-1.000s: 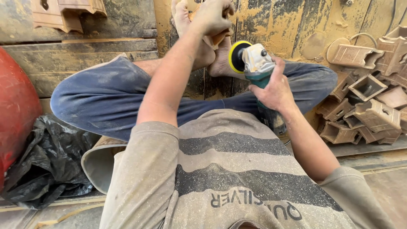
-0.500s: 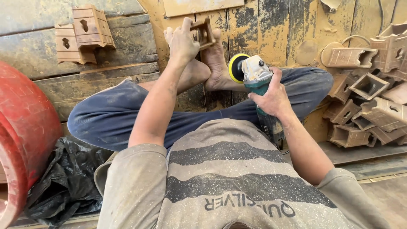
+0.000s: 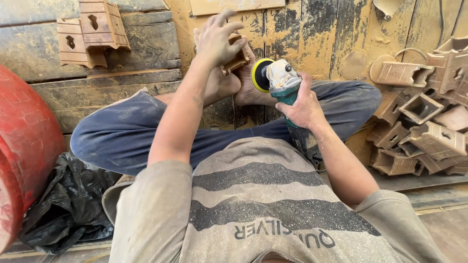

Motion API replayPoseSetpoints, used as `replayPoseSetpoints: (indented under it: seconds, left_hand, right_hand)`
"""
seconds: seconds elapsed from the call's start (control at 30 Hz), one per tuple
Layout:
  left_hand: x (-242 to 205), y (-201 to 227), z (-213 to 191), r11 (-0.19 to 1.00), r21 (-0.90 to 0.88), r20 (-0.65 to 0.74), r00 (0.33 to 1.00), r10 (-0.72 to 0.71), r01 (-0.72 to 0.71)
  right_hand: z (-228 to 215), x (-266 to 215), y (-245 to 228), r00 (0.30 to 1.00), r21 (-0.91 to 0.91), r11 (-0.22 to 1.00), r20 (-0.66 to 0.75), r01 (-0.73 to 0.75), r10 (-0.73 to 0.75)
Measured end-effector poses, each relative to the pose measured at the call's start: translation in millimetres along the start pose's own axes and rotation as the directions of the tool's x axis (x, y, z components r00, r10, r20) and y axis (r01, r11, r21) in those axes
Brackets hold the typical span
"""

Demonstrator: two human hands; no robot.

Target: The person sits cross-legged on the floor and uses an angle grinder with a sanding disc to smooth the edges of small wooden pieces. They hold each piece with one hand and grind it against the rotating disc, then place the finished piece into a red bucket.

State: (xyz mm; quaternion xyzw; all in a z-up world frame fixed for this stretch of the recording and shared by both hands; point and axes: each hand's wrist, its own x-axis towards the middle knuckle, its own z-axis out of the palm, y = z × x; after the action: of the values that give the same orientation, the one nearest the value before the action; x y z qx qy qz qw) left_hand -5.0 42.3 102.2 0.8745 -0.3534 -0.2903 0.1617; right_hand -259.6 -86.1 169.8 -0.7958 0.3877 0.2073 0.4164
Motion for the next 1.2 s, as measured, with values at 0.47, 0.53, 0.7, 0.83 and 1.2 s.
replayPoseSetpoints:
  seconds: [0.47,0.53,0.7,0.83,1.2]
  left_hand:
    - [62,-12,50,0.935,-0.353,0.289,0.949,0.123,-0.014]
    - [56,-14,51,0.918,-0.391,0.225,0.974,0.034,0.058]
    - [51,-9,60,0.920,-0.389,0.209,0.977,0.038,0.047]
    - [53,-13,70,0.926,-0.371,0.104,0.988,0.117,-0.070]
    - [55,-14,79,0.931,-0.358,0.106,0.987,0.119,-0.074]
  right_hand:
    - [-7,16,6,1.000,0.007,1.000,0.006,0.030,-0.030]
    - [-7,21,8,0.999,0.014,0.999,0.016,0.036,-0.037]
    - [-5,20,-1,0.996,0.019,0.997,0.056,0.074,-0.075]
    - [-1,22,-13,0.994,-0.025,0.998,0.091,0.055,-0.053]
    - [9,22,-8,0.999,-0.069,0.997,0.052,0.021,-0.017]
